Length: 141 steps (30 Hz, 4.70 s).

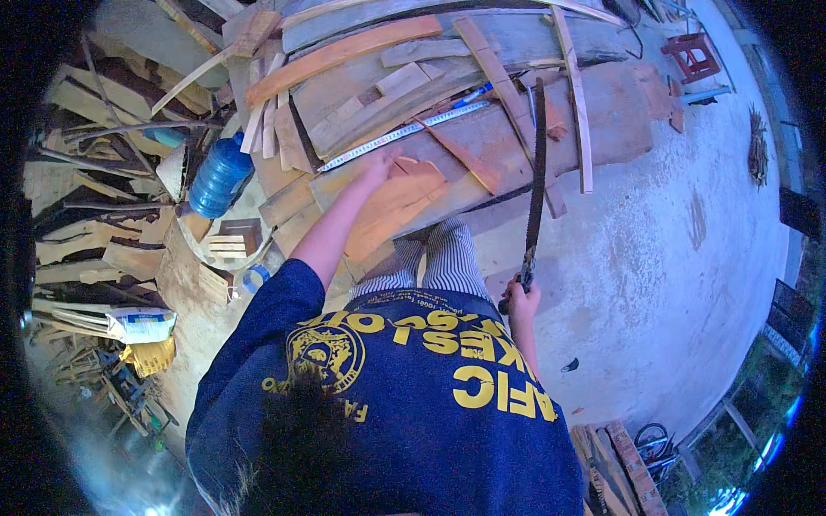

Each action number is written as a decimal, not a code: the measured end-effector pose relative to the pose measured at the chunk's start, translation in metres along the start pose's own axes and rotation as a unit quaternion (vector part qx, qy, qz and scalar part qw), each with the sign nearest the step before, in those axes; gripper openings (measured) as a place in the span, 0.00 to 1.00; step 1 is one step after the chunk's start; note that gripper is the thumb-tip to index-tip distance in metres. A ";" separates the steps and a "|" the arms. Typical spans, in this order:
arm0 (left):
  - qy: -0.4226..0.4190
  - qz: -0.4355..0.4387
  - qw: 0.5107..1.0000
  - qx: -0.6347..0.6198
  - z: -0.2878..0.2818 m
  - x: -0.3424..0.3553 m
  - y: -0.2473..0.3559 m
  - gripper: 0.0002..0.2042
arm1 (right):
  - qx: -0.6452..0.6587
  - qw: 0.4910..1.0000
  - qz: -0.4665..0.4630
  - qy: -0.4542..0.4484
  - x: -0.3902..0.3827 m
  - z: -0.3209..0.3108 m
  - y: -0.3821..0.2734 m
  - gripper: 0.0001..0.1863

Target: Measuring and marking a piece of wood for cutting in a workshop.

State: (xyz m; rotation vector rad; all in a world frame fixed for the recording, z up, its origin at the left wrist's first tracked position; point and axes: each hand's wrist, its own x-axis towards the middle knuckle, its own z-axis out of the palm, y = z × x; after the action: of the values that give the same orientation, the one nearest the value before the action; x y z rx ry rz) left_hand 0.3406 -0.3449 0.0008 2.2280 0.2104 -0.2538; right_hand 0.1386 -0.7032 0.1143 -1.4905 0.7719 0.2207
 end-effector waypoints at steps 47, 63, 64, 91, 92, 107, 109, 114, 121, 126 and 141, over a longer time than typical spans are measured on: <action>0.135 -0.016 0.922 0.362 0.048 -0.032 0.056 0.20 | -0.418 0.902 -0.004 -0.111 -0.060 0.028 -0.105 0.14; 0.080 -0.017 0.939 0.333 0.046 -0.026 0.067 0.17 | -0.457 0.879 0.067 -0.120 -0.078 0.029 -0.120 0.14; 0.078 -0.017 0.940 0.332 0.047 -0.025 0.066 0.17 | -0.464 0.873 0.086 -0.125 -0.081 0.028 -0.122 0.14; 0.061 0.018 0.953 0.297 0.055 -0.019 0.072 0.15 | -0.428 0.900 -0.035 -0.068 -0.037 0.102 -0.044 0.11; 0.067 0.017 0.951 0.300 0.053 -0.022 0.070 0.15 | -0.426 0.901 -0.039 -0.069 -0.040 0.105 -0.045 0.11; 0.088 0.014 0.937 0.337 0.050 -0.023 0.068 0.12 | -0.467 0.874 0.083 -0.105 -0.074 0.047 -0.090 0.14; 0.085 0.009 0.933 0.349 0.050 -0.022 0.066 0.12 | -0.474 0.872 0.084 -0.091 -0.069 0.047 -0.081 0.14; 0.064 -0.005 0.925 0.373 0.052 -0.021 0.063 0.15 | -0.430 0.896 0.043 -0.108 -0.070 0.039 -0.082 0.13; 0.061 -0.032 0.918 0.392 0.042 -0.024 0.065 0.17 | -0.378 0.926 0.006 -0.009 -0.100 0.012 -0.085 0.12; 0.092 -0.008 0.927 0.364 0.054 -0.019 0.065 0.17 | -0.336 0.941 -0.018 0.044 -0.111 -0.005 -0.074 0.08; 0.005 0.164 0.973 0.160 -0.001 -0.089 0.110 0.08 | -0.130 0.990 -0.040 0.034 -0.088 -0.010 -0.078 0.11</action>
State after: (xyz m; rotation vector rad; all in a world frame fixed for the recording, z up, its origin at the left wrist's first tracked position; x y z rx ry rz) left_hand 0.2812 -0.4180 0.1065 2.5382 -0.2081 -0.0999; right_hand 0.1150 -0.6927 0.2292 -1.7802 0.7574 0.2175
